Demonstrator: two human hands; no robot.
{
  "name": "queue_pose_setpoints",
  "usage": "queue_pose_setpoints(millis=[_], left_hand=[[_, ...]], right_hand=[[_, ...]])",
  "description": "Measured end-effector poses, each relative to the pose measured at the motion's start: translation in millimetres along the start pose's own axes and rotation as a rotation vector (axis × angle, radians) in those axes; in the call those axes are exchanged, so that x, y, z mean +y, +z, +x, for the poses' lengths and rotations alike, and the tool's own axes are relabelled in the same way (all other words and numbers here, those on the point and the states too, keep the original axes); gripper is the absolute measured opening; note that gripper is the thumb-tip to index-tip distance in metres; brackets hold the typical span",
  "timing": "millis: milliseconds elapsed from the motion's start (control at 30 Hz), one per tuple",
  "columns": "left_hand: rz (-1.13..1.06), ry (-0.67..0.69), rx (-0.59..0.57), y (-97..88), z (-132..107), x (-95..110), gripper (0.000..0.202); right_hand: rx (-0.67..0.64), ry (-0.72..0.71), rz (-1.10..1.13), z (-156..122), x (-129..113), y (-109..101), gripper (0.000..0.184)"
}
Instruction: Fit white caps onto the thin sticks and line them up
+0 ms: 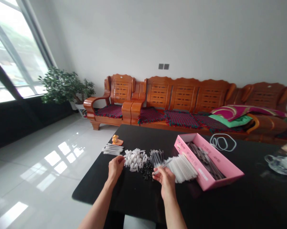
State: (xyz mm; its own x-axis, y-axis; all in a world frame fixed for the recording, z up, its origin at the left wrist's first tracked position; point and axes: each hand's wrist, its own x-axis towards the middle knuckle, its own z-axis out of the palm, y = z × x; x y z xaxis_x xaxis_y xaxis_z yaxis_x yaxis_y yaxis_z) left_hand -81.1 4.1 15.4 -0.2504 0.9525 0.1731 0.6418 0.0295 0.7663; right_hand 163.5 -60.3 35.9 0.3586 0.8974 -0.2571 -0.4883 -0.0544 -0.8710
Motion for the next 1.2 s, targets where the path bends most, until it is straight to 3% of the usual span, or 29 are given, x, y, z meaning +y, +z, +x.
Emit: queue_pose_setpoints(millis=[167,300,633,733,800,1000,1200], left_hand=[[0.224,0.073,-0.067,11.2,-4,1,0.009],[0.342,0.046,-0.094,13.7,-6,7,0.009],[0.311,-0.014,-0.075,14.8,-5,8,0.011],[0.141,-0.070,-0.009,11.2,-5,7,0.021],[-0.100,-0.135,0.008,7.8,-5,8,0.029],[-1.121,-0.366,-0.223,1.1,-6,29,0.038],[-1.360,-0.424,-0.254,3.3,-9,49,0.035]], right_hand=[[-0.034,0.031,-0.041,-2,8,3,0.033],[-0.046,0.036,-0.044,-3,8,4,0.033],[-0.115,0.050,-0.071,-11,7,10,0.033],[-0.143,0.029,-0.138,-13,8,11,0.033],[-0.192,0.008,-0.221,-16,7,14,0.033],[-0.456,-0.056,-0.492,-36,-1,35,0.040],[-0.498,-0.282,-0.713,-49,-5,50,0.041]])
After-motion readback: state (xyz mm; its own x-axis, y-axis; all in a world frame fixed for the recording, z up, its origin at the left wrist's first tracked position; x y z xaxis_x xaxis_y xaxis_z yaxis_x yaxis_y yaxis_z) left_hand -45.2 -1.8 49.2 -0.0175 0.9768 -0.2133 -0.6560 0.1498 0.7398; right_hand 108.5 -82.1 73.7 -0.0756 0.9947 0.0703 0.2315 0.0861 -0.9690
